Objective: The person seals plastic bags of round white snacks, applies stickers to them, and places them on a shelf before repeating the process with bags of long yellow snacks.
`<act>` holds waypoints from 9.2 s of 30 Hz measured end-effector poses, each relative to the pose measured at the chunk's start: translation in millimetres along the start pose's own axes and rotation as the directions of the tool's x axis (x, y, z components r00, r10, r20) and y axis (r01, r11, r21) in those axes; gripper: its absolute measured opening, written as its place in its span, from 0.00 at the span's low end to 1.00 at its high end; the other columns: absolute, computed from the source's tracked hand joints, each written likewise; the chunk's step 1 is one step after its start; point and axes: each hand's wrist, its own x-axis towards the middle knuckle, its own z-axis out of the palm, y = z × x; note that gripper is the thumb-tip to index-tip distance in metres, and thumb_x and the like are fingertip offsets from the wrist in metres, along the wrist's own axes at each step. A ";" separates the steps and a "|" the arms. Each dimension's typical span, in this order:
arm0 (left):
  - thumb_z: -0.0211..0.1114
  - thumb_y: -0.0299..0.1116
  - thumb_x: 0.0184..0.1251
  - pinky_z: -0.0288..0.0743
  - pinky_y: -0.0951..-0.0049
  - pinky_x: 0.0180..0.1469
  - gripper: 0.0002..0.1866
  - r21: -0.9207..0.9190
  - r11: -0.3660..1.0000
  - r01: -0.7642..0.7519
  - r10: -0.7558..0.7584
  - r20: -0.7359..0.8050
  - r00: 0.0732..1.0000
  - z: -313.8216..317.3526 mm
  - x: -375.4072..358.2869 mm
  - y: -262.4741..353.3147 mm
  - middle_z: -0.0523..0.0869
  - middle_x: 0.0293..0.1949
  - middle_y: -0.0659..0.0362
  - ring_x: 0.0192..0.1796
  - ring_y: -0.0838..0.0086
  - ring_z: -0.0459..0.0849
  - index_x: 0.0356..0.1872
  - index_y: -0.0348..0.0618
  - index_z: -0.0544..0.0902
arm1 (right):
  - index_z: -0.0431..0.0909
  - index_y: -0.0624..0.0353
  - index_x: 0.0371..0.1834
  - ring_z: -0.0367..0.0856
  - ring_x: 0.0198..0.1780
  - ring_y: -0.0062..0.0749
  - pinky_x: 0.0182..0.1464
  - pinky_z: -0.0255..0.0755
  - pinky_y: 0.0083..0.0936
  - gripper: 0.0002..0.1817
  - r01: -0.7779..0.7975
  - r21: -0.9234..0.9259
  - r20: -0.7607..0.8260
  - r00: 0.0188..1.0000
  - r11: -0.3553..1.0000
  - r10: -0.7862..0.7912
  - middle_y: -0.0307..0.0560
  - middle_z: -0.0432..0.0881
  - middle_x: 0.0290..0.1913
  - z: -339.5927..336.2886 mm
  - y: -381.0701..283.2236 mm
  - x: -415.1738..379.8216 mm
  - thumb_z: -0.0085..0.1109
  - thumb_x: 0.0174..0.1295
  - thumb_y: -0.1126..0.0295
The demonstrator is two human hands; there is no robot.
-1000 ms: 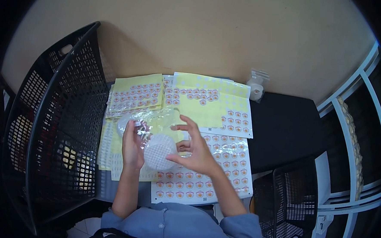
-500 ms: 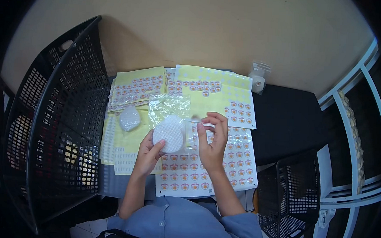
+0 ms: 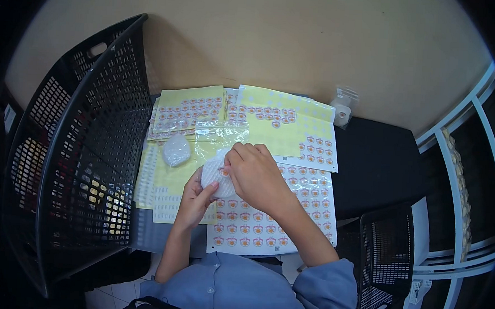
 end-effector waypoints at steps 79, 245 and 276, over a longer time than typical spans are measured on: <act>0.58 0.28 0.52 0.39 0.58 0.63 0.26 0.917 0.166 0.362 0.703 -0.368 0.608 -40.0 12.1 -11.8 0.52 0.61 0.52 0.64 0.58 0.44 0.53 0.42 0.61 | 0.67 0.66 0.46 0.71 0.47 0.29 0.51 0.63 0.22 0.20 -0.137 0.921 -0.223 0.579 0.364 0.784 0.46 0.73 0.44 4.8 404.0 -144.4 0.57 0.47 0.78; 0.59 0.16 0.48 0.69 0.71 0.47 0.27 0.524 0.670 -0.525 0.672 -0.129 0.729 12.8 -29.4 65.1 0.79 0.27 0.56 0.35 0.75 0.77 0.48 0.37 0.56 | 0.76 0.49 0.20 0.71 0.46 0.29 0.62 0.28 0.50 0.03 0.059 0.080 -0.471 0.882 0.995 -0.014 0.30 0.74 0.27 16.7 -52.4 -1.9 0.60 0.43 0.69; 0.60 0.16 0.46 0.69 0.79 0.43 0.35 0.498 0.724 -0.477 0.586 -0.079 0.806 -2.4 -25.3 57.3 0.80 0.28 0.56 0.35 0.77 0.78 0.56 0.32 0.53 | 0.73 0.58 0.24 0.77 0.34 0.29 0.56 0.55 0.40 0.02 0.049 0.683 -0.332 0.910 0.729 0.250 0.41 0.79 0.27 44.9 -37.4 -7.0 0.55 0.50 0.73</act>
